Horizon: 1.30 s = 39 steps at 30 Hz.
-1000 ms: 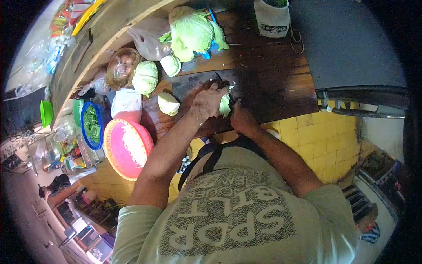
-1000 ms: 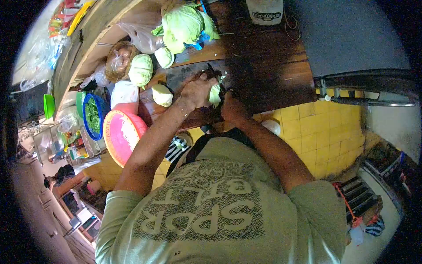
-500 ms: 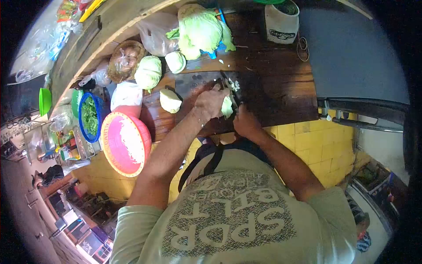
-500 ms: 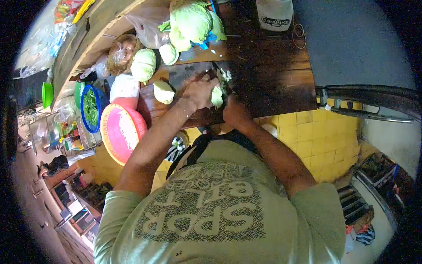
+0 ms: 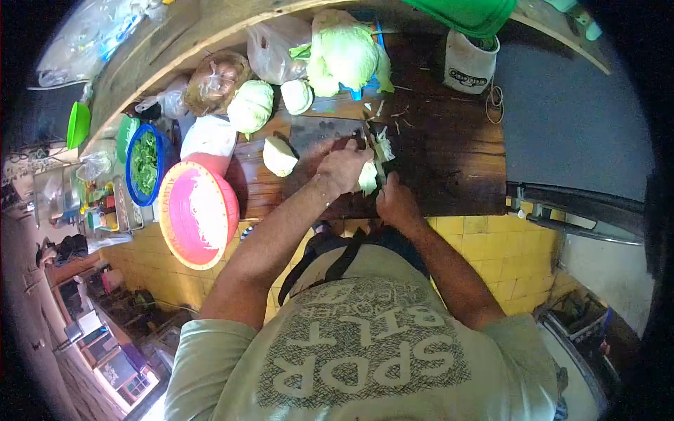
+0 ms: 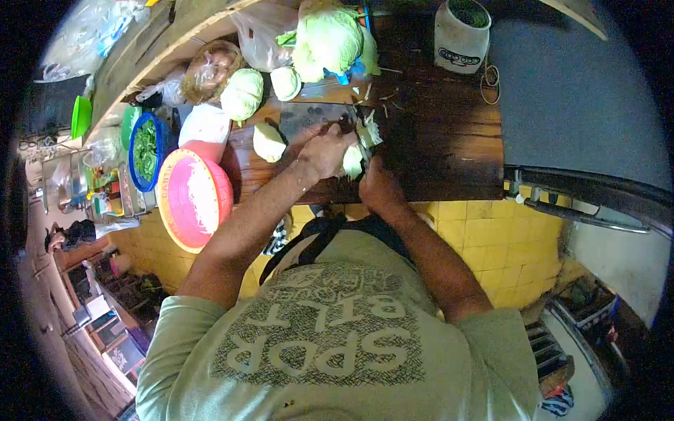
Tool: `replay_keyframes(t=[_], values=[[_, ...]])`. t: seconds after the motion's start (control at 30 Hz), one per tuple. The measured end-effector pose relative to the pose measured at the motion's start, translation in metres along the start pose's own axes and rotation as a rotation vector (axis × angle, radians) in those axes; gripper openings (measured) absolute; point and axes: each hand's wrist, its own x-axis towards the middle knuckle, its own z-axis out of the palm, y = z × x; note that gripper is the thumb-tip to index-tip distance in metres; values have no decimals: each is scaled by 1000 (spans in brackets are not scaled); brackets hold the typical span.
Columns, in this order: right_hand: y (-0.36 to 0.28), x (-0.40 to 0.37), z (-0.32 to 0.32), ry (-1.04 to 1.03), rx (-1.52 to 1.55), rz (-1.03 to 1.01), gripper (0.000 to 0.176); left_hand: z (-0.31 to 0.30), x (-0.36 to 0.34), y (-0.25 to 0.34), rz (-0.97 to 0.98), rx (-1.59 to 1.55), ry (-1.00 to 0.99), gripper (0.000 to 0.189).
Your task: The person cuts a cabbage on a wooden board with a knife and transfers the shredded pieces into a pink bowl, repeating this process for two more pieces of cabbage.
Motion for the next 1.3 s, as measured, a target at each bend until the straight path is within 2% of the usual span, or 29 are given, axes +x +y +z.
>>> replay_keyframes(t=[0.07, 0.13, 0.2, 0.3, 0.4, 0.5, 0.63, 0.67, 0.7, 0.73, 0.8, 0.93, 1.0, 1.1, 1.23, 1.3], values=[[8, 7, 19, 0, -61, 27, 36, -4, -6, 7, -63, -49, 59, 62], [18, 16, 26, 21, -127, 38, 36, 7, 2, -2, -16, -42, 66, 61], [28, 23, 28, 29, -63, -54, 34, 1, -3, 0, -25, -9, 52, 62], [17, 1, 19, 58, -87, -87, 34, 9, -1, -5, -29, -80, 71, 66], [29, 24, 36, -44, -109, 25, 34, -2, -5, -1, -40, -78, 5, 71], [9, 9, 10, -48, -60, 8, 33, -3, -7, -1, -38, -75, 12, 71], [3, -2, 22, -70, -89, 101, 33, 16, -6, -11, -3, -98, 58, 72], [10, 12, 26, -69, -83, 65, 33, 4, -6, -8, 39, -100, 114, 72], [19, 21, 31, -71, -74, 29, 33, -5, -6, -1, -61, -107, -8, 75], [12, 14, 23, -68, -69, 33, 33, -2, -7, -1, -57, -103, -11, 75], [-9, -4, -4, -36, -79, 0, 34, 8, -3, -8, -17, -79, 90, 76], [9, -1, 37, -7, -123, 110, 35, 3, -5, -6, -62, -83, 46, 72], [18, 16, 36, -81, -134, 60, 34, -2, -4, -6, -20, -96, 26, 69], [-2, -1, 7, -47, -116, 52, 32, -1, -5, -6, -72, -134, 8, 69], [-1, 1, 30, -24, -125, 92, 29, 17, 1, -17, -35, -112, 59, 70], [11, 15, 32, -11, -101, 35, 28, 5, -3, -12, -35, -81, 90, 69]])
